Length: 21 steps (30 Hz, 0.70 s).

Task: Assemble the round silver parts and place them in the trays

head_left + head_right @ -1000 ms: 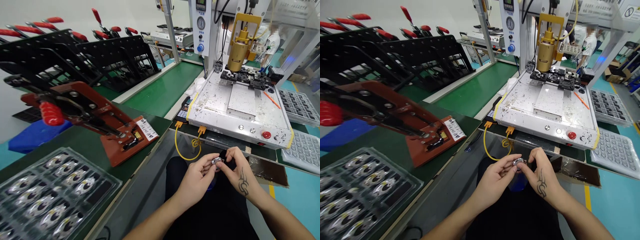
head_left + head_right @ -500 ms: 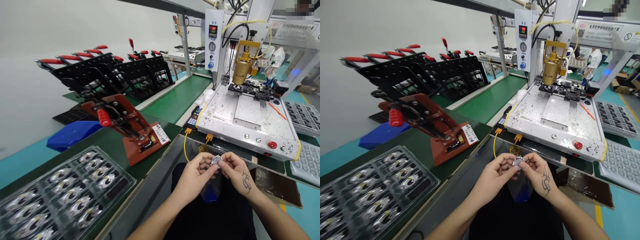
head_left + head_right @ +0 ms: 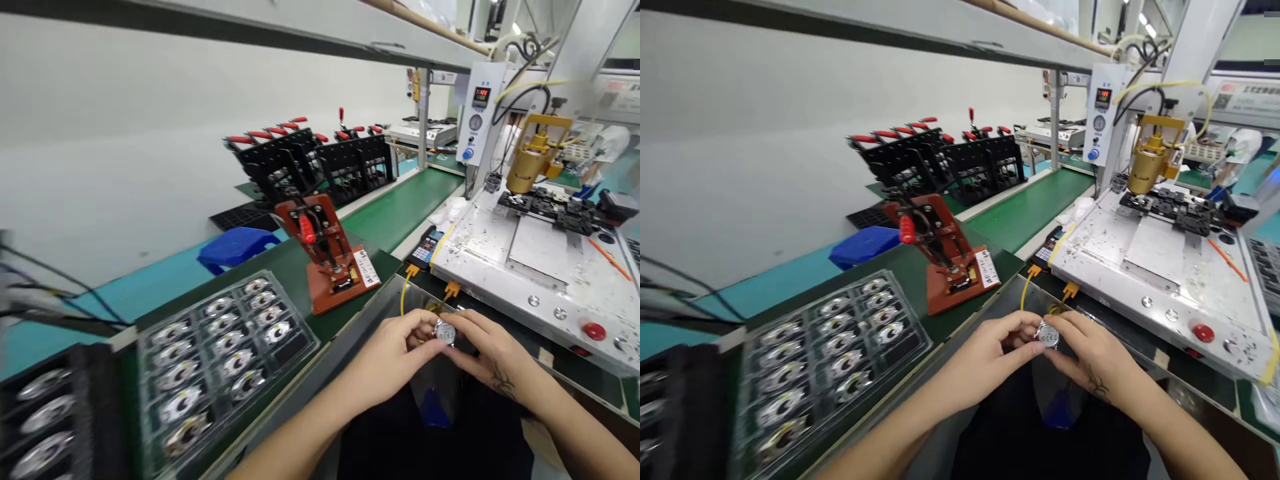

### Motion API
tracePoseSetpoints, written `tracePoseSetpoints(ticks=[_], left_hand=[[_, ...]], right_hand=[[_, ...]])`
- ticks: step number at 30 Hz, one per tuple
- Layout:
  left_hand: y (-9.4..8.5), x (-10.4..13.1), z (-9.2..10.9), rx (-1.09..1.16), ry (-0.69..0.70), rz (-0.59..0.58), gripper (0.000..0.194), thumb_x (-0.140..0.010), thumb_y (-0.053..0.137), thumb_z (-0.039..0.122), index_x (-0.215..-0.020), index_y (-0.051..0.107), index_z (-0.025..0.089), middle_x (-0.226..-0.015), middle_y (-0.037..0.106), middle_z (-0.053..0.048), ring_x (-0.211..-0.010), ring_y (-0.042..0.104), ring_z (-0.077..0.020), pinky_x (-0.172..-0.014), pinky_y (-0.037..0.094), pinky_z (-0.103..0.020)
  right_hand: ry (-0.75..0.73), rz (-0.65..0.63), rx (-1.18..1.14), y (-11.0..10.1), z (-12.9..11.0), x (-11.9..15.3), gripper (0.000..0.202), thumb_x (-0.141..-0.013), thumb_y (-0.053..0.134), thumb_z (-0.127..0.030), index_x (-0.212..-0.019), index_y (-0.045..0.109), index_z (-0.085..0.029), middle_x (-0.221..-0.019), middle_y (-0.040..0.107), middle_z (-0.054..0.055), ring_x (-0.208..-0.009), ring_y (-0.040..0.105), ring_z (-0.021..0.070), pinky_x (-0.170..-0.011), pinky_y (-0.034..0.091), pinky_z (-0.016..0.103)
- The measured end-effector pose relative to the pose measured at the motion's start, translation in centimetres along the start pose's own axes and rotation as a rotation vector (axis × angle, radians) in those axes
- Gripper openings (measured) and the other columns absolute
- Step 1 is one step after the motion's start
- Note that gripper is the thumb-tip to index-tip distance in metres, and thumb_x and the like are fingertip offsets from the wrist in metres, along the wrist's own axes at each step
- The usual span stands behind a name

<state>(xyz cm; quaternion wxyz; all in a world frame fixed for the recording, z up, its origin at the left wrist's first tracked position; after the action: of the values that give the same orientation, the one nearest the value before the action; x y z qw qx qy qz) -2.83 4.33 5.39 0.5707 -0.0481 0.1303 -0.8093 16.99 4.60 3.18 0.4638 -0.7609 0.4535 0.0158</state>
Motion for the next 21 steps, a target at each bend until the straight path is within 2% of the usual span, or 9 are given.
tracePoseSetpoints(ticks=[3,5,6,8,11,13,16,18,21], left_hand=[[-6.7,-0.7,4.4,-0.377,0.375,0.326,0.01,-0.098,0.071,0.03,-0.101,0.074,0.021,-0.096,0.079,-0.006,-0.086,0.072,-0.0197,-0.08,0.057,-0.032],[-11.0,-1.2,6.5,-0.608,0.68,0.523,0.014,-0.101,0.066,0.027,-0.088,0.071,0.021,-0.088,0.076,-0.006,-0.084,0.07,-0.0201,-0.083,0.054,-0.035],[-12.7,-1.5,6.9,-0.705,0.808,0.548,0.021,-0.101,0.064,0.026,-0.081,0.067,0.021,-0.081,0.074,-0.005,-0.082,0.068,-0.0204,-0.084,0.053,-0.036],[-14.9,-2.7,6.6,-0.877,0.933,0.447,0.036,-0.102,0.061,0.025,-0.067,0.056,0.022,-0.064,0.063,-0.001,-0.069,0.061,-0.0184,-0.077,0.048,-0.035],[-16.4,-3.9,5.6,-0.946,0.926,0.324,0.051,-0.105,0.056,0.027,-0.057,0.038,0.023,-0.05,0.041,0.005,-0.052,0.041,-0.0154,-0.061,0.036,-0.033],[-17.1,-4.5,6.3,-0.845,0.865,0.402,0.055,-0.107,0.054,0.033,-0.057,0.033,0.023,-0.052,0.035,0.005,-0.05,0.035,-0.0143,-0.057,0.031,-0.033],[-19.7,-6.2,8.9,-0.537,0.735,0.625,0.05,-0.11,0.05,0.043,-0.065,0.039,0.023,-0.059,0.04,0.004,-0.054,0.041,-0.0133,-0.057,0.035,-0.029],[-22.5,-7.7,10.1,-0.33,0.639,0.696,0.041,-0.111,0.046,0.045,-0.077,0.049,0.023,-0.066,0.048,0.003,-0.058,0.051,-0.0138,-0.061,0.044,-0.028],[-27.0,-8.3,9.0,-0.236,0.477,0.745,0.024,-0.11,0.045,0.041,-0.105,0.057,0.021,-0.094,0.066,-0.006,-0.077,0.067,-0.0173,-0.073,0.056,-0.031]], right_hand=[[-0.012,0.075,0.013,-0.7,0.3,-1.9,0.041,-0.105,0.064,-0.025,-0.145,0.057,-0.027,-0.111,0.07,0.009,-0.089,0.069,0.0204,-0.081,0.06,0.033],[-0.001,0.114,0.0,-1.0,0.6,-3.0,0.038,-0.104,0.065,-0.026,-0.141,0.059,-0.028,-0.101,0.067,0.005,-0.081,0.066,0.0191,-0.075,0.058,0.032],[-0.001,0.128,-0.009,-1.0,0.8,-3.5,0.037,-0.104,0.066,-0.027,-0.14,0.06,-0.028,-0.096,0.066,0.004,-0.079,0.064,0.019,-0.073,0.058,0.032],[0.0,0.153,-0.028,-0.9,0.9,-4.3,0.036,-0.104,0.066,-0.028,-0.139,0.06,-0.028,-0.091,0.063,0.002,-0.077,0.062,0.0189,-0.071,0.056,0.032],[0.01,0.181,-0.049,-0.5,0.8,-5.0,0.035,-0.104,0.064,-0.029,-0.139,0.061,-0.028,-0.089,0.062,0.002,-0.076,0.061,0.019,-0.07,0.056,0.032],[0.028,0.177,-0.069,0.0,0.7,-5.6,0.034,-0.104,0.064,-0.03,-0.138,0.062,-0.027,-0.09,0.063,0.002,-0.078,0.061,0.0193,-0.071,0.056,0.033],[0.055,0.142,-0.115,1.3,0.8,-7.7,0.034,-0.104,0.064,-0.034,-0.136,0.063,-0.025,-0.091,0.064,0.003,-0.077,0.062,0.0192,-0.07,0.055,0.033],[0.054,0.106,-0.14,2.6,1.1,-9.6,0.034,-0.103,0.064,-0.036,-0.135,0.064,-0.023,-0.089,0.063,0.003,-0.074,0.061,0.0187,-0.068,0.054,0.033],[0.049,0.062,-0.151,4.5,2.4,-11.7,0.034,-0.102,0.065,-0.037,-0.133,0.063,-0.023,-0.087,0.063,0.002,-0.072,0.06,0.0185,-0.066,0.052,0.032]])
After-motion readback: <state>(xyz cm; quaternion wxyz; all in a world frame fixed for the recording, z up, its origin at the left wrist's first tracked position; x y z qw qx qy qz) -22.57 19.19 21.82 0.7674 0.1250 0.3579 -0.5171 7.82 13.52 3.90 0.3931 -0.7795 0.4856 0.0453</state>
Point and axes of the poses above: each hand's wrist, its own x-axis away from the middle knuckle, its own y-axis out of the palm, z = x × y, the point moved 4 cm from there along -x, towards the middle knuckle
